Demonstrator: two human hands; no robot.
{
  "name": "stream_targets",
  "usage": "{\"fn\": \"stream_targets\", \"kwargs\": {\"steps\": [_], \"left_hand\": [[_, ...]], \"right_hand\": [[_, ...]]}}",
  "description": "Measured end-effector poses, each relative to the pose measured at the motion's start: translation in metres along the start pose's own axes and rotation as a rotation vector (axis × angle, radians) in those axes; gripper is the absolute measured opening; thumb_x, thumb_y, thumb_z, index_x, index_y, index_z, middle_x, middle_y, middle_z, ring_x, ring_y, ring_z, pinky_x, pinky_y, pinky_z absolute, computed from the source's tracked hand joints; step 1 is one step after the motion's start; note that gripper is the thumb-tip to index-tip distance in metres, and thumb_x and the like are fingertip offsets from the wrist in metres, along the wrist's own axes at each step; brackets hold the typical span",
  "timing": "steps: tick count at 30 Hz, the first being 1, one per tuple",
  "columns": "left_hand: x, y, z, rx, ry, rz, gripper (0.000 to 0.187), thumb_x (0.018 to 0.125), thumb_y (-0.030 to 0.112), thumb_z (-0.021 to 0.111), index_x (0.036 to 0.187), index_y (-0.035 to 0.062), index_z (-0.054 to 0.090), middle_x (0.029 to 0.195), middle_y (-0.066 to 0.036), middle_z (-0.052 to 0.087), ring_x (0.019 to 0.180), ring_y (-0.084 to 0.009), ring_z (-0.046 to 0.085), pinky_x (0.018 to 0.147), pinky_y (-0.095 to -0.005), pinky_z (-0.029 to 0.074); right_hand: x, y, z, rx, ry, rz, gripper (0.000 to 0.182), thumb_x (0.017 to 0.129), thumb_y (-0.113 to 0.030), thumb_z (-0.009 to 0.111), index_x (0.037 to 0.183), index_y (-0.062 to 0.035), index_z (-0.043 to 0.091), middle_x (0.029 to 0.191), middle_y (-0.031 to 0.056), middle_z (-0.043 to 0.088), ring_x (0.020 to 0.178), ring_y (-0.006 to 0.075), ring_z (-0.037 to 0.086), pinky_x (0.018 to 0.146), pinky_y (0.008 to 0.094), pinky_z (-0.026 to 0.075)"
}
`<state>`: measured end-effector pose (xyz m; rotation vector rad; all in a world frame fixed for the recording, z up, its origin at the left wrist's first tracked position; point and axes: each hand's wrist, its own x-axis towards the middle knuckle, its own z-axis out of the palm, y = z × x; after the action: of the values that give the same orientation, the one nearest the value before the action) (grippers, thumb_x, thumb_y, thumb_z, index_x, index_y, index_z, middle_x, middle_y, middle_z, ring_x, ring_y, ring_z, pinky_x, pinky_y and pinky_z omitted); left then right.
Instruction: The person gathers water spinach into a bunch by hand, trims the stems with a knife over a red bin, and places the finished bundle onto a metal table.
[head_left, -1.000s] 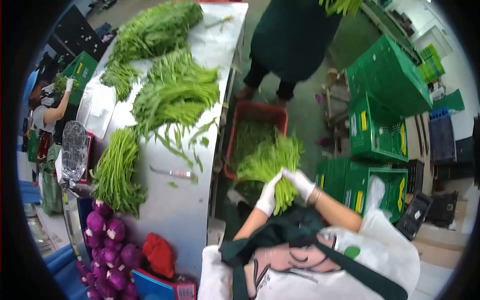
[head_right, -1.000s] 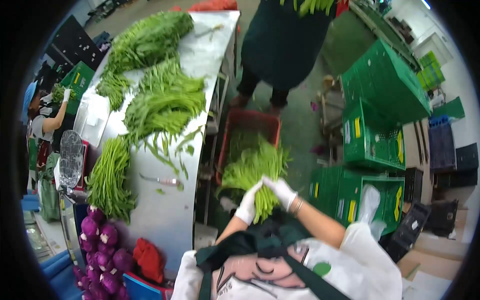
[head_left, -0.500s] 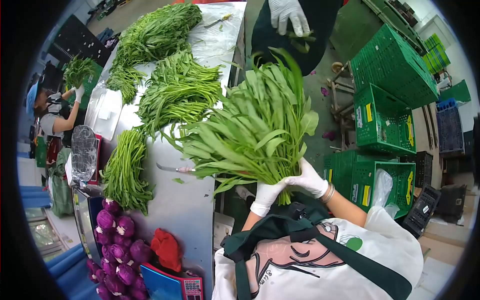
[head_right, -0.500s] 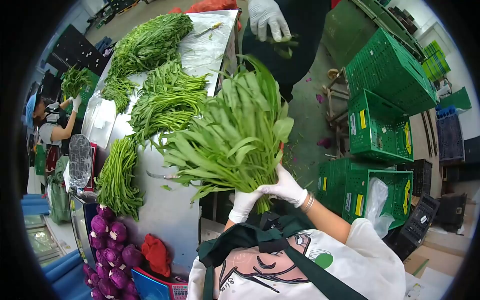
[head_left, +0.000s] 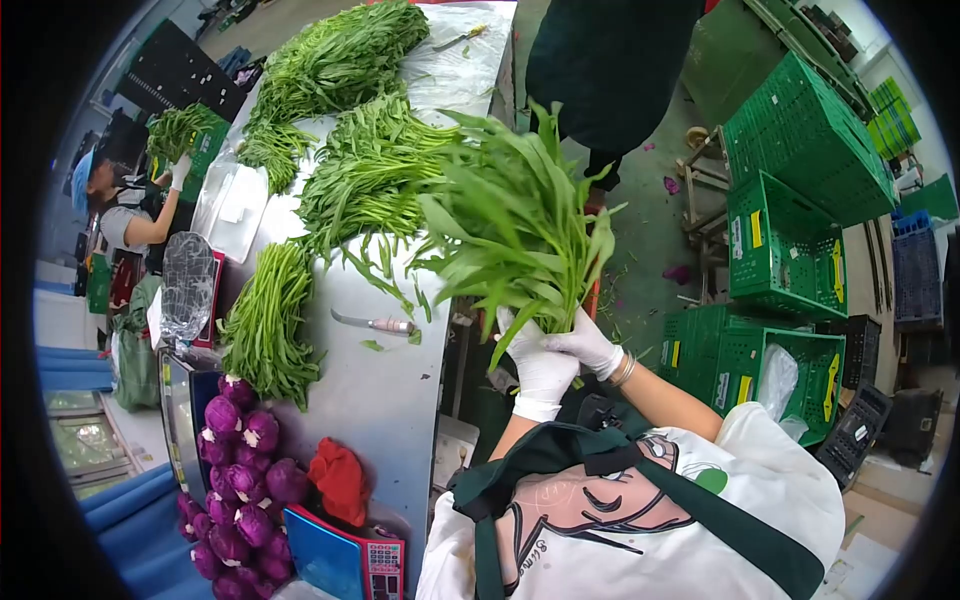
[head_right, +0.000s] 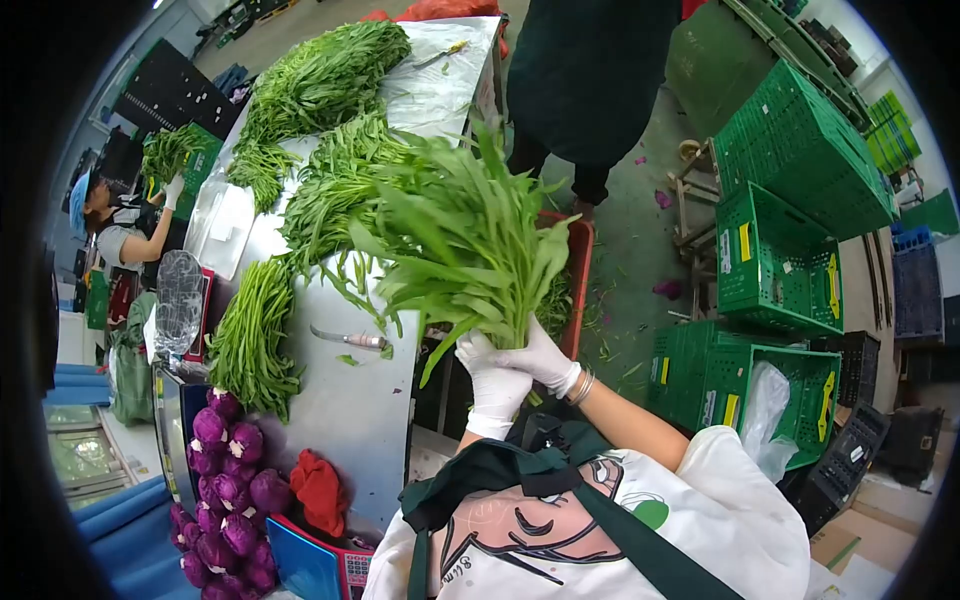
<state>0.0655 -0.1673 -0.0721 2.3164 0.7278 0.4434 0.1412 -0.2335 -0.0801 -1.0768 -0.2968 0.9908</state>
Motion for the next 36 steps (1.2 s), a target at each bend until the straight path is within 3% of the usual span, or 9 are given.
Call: {"fn": "stream_targets", "kwargs": {"steps": [6, 11, 17, 20, 24, 26, 29, 30, 36], "left_hand": [[0.001, -0.013, -0.002, -1.211, -0.546, -0.301, 0.090, 0.069, 0.025, 0.070, 0.131, -0.0077, 0.014, 0.131, -0.022, 0.030, 0.123, -0.0299, 0.031, 0.103, -0.0359, 0.026], [-0.032, -0.003, -0.040, -0.775, -0.822, -0.402, 0.104, 0.074, 0.044, 0.066, 0.137, -0.0066, 0.000, 0.144, -0.022, 0.013, 0.135, -0.0268, 0.013, 0.108, -0.0340, 0.017], [-0.014, -0.002, -0.065, -0.317, -0.925, -0.316, 0.098, 0.072, 0.056, 0.062, 0.133, -0.0073, 0.020, 0.126, -0.030, 0.040, 0.118, -0.0382, 0.042, 0.098, -0.0354, 0.035], [0.013, -0.005, -0.094, 0.217, -0.905, -0.135, 0.068, 0.067, 0.043, 0.072, 0.115, 0.0009, 0.048, 0.096, -0.022, 0.060, 0.085, -0.0344, 0.061, 0.076, -0.0391, 0.048], [0.036, 0.013, -0.114, 0.363, -0.281, 0.761, 0.090, 0.045, 0.030, 0.080, 0.125, 0.0125, 0.044, 0.117, -0.012, 0.050, 0.115, -0.0302, 0.044, 0.102, -0.0415, 0.029], [0.050, 0.016, -0.101, 0.323, -0.397, 0.920, 0.095, 0.043, 0.028, 0.081, 0.128, 0.0146, 0.041, 0.125, -0.016, 0.045, 0.116, -0.0306, 0.044, 0.106, -0.0417, 0.024], [0.062, 0.017, -0.091, -0.077, -0.620, 0.853, 0.087, 0.048, 0.024, 0.082, 0.125, 0.0116, 0.044, 0.123, -0.017, 0.049, 0.110, -0.0295, 0.050, 0.100, -0.0418, 0.033], [0.065, 0.019, -0.095, -0.128, -0.726, 0.738, 0.089, 0.051, 0.025, 0.082, 0.128, 0.0108, 0.040, 0.120, -0.017, 0.051, 0.108, -0.0296, 0.052, 0.097, -0.0405, 0.036], [0.082, -0.011, -0.110, -0.759, -0.888, 0.137, 0.066, 0.060, 0.020, 0.079, 0.117, 0.0018, 0.050, 0.106, -0.009, 0.060, 0.094, -0.0164, 0.058, 0.085, -0.0302, 0.045]], "right_hand": [[0.010, -0.033, -0.013, -0.302, -0.047, 0.159, 0.085, 0.066, -0.021, 0.077, 0.128, 0.0076, 0.025, 0.120, 0.0157, 0.048, 0.109, 0.0184, 0.048, 0.096, 0.0312, 0.037], [-0.031, -0.014, -0.021, -0.430, -0.159, 0.289, 0.096, 0.066, -0.024, 0.078, 0.133, 0.0075, 0.016, 0.129, 0.0174, 0.040, 0.118, 0.0188, 0.041, 0.100, 0.0310, 0.032], [-0.027, 0.014, -0.025, -0.041, -0.122, 0.503, 0.061, 0.070, -0.008, 0.070, 0.121, 0.0035, 0.040, 0.109, 0.0095, 0.055, 0.099, 0.0136, 0.052, 0.087, 0.0272, 0.042], [-0.010, -0.005, -0.030, -0.039, -0.143, 0.674, 0.041, 0.074, -0.015, 0.066, 0.110, -0.0002, 0.053, 0.091, 0.0052, 0.060, 0.078, 0.0118, 0.058, 0.068, 0.0264, 0.049], [0.009, -0.025, -0.030, -0.063, -0.230, 0.760, 0.025, 0.079, -0.016, 0.061, 0.100, -0.0027, 0.058, 0.080, 0.0058, 0.062, 0.065, 0.0153, 0.061, 0.058, 0.0273, 0.051], [0.007, -0.048, -0.015, -0.037, -0.336, 0.744, 0.021, 0.083, -0.018, 0.058, 0.098, -0.0025, 0.060, 0.090, 0.0079, 0.063, 0.077, 0.0146, 0.062, 0.065, 0.0277, 0.051], [0.018, -0.078, -0.002, -0.572, -0.766, 0.367, 0.031, 0.082, -0.026, 0.062, 0.101, -0.0020, 0.059, 0.100, 0.0084, 0.062, 0.084, 0.0137, 0.061, 0.077, 0.0292, 0.049], [0.007, -0.119, 0.022, -0.296, -0.514, 0.970, 0.034, 0.084, -0.030, 0.060, 0.103, -0.0017, 0.057, 0.102, 0.0115, 0.061, 0.086, 0.0164, 0.062, 0.079, 0.0311, 0.050], [0.043, -0.137, 0.007, 0.620, -0.611, 1.126, 0.080, 0.084, -0.061, 0.039, 0.131, 0.0035, 0.030, 0.132, 0.0218, 0.035, 0.123, 0.0398, 0.035, 0.099, 0.0529, 0.032]]}}
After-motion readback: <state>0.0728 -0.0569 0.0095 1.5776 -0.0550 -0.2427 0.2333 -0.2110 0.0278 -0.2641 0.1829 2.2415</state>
